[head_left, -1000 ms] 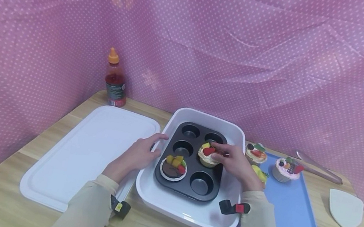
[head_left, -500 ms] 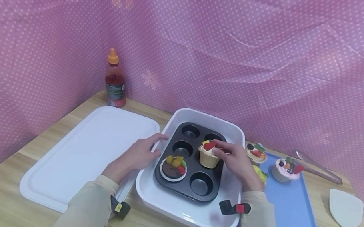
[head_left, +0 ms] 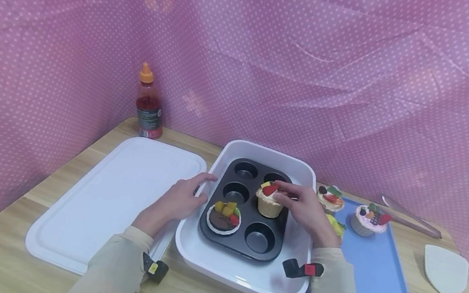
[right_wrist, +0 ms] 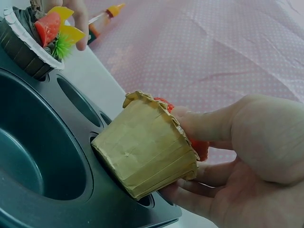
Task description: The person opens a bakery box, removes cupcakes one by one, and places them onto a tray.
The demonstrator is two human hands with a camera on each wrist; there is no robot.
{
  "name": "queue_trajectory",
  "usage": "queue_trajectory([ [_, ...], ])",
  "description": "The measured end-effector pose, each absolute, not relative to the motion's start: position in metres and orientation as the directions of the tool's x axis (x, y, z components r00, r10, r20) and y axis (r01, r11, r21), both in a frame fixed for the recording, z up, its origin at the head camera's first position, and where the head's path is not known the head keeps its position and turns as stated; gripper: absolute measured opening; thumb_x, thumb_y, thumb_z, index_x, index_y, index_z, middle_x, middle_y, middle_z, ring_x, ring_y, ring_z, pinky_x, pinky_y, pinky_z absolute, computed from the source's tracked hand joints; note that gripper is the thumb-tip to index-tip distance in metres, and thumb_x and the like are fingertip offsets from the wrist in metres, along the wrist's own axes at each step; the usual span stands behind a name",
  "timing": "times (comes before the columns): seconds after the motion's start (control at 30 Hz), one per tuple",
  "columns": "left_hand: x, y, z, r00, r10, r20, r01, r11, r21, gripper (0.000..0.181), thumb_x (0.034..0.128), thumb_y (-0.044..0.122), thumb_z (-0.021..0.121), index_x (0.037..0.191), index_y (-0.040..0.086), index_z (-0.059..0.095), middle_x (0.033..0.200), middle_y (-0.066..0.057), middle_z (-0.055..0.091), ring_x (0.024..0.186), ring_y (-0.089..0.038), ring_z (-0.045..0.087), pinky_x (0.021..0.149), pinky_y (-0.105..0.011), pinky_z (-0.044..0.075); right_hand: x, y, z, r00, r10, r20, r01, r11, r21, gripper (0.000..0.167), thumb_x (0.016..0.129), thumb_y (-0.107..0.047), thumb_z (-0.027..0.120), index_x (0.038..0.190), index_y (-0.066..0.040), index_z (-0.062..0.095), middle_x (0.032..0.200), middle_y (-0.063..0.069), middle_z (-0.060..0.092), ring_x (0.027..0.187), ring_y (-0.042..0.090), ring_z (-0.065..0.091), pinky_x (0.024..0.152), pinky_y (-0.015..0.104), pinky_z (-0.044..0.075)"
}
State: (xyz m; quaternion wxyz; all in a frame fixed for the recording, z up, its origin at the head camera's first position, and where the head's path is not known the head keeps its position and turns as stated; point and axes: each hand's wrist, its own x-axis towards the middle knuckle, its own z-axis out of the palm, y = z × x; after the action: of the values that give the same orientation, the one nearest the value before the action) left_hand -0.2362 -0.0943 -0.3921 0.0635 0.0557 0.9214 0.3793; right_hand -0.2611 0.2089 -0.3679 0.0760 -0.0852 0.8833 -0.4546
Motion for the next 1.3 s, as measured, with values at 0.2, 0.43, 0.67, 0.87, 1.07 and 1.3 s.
queue_trajectory([
  [0.2,-0.236,-0.094,-0.392,-0.985,0.154,-0.075,0.056,0.705,0.707,0.050,0.1004,0.023,0.052,0.149,0.032,0.046,0.147,-0.014,0.056,0.133,-0.034,0.056,0.107,-0.055,0.047,-0.261,0.209,-0.368,-0.974,-0.220,-0.053,-0.084,0.570,-0.817,0.045,0.097,-0.026,0.067,0.140,-0.016,0.061,0.130,0.012,0.068,0.120,0.030,0.057,0.104,0.052,0.043],
  [0.43,-0.236,-0.095,-0.391,-0.986,0.147,-0.081,0.048,0.709,0.704,0.050,0.1003,0.023,0.052,0.149,0.032,0.046,0.146,-0.014,0.057,0.132,-0.032,0.057,0.107,-0.055,0.047,-0.260,0.208,-0.364,-0.975,-0.215,-0.057,-0.079,0.574,-0.815,0.046,0.097,-0.026,0.067,0.141,-0.016,0.060,0.132,0.012,0.067,0.121,0.031,0.057,0.107,0.057,0.042],
  [0.67,-0.237,-0.095,-0.392,-0.985,0.149,-0.083,0.048,0.709,0.703,0.049,0.1003,0.024,0.052,0.149,0.033,0.046,0.145,-0.013,0.058,0.130,-0.031,0.058,0.107,-0.055,0.047,-0.257,0.209,-0.355,-0.972,-0.235,0.006,-0.147,0.589,-0.795,0.047,0.097,-0.024,0.067,0.142,-0.013,0.059,0.133,0.014,0.066,0.122,0.033,0.061,0.105,0.055,0.047],
  [0.87,-0.238,-0.095,-0.393,-0.985,0.148,-0.087,0.046,0.714,0.699,0.049,0.1009,0.024,0.051,0.149,0.033,0.046,0.144,-0.013,0.059,0.127,-0.030,0.059,0.106,-0.054,0.048,-0.247,0.217,-0.341,-0.965,-0.247,0.091,-0.222,0.577,-0.786,0.047,0.097,-0.024,0.067,0.141,-0.008,0.058,0.135,0.018,0.064,0.123,0.038,0.062,0.105,0.059,0.047],
  [1.07,-0.238,-0.094,-0.392,-0.986,0.144,-0.084,0.047,0.722,0.690,0.049,0.1005,0.024,0.052,0.148,0.033,0.047,0.139,-0.013,0.062,0.119,-0.028,0.061,0.106,-0.054,0.049,-0.236,0.231,-0.324,-0.970,-0.212,0.119,-0.223,0.574,-0.788,0.050,0.097,-0.028,0.067,0.144,-0.011,0.057,0.135,0.017,0.065,0.122,0.037,0.063,0.108,0.059,0.044],
  [1.3,-0.237,-0.094,-0.391,-0.986,0.143,-0.088,0.043,0.721,0.692,0.050,0.0998,0.023,0.052,0.148,0.032,0.046,0.139,-0.013,0.062,0.118,-0.028,0.061,0.106,-0.054,0.048,-0.232,0.250,-0.317,-0.975,-0.155,0.159,-0.222,0.621,-0.752,0.048,0.098,-0.029,0.066,0.142,-0.014,0.059,0.129,0.017,0.067,0.119,0.035,0.063,0.098,0.048,0.054],
])
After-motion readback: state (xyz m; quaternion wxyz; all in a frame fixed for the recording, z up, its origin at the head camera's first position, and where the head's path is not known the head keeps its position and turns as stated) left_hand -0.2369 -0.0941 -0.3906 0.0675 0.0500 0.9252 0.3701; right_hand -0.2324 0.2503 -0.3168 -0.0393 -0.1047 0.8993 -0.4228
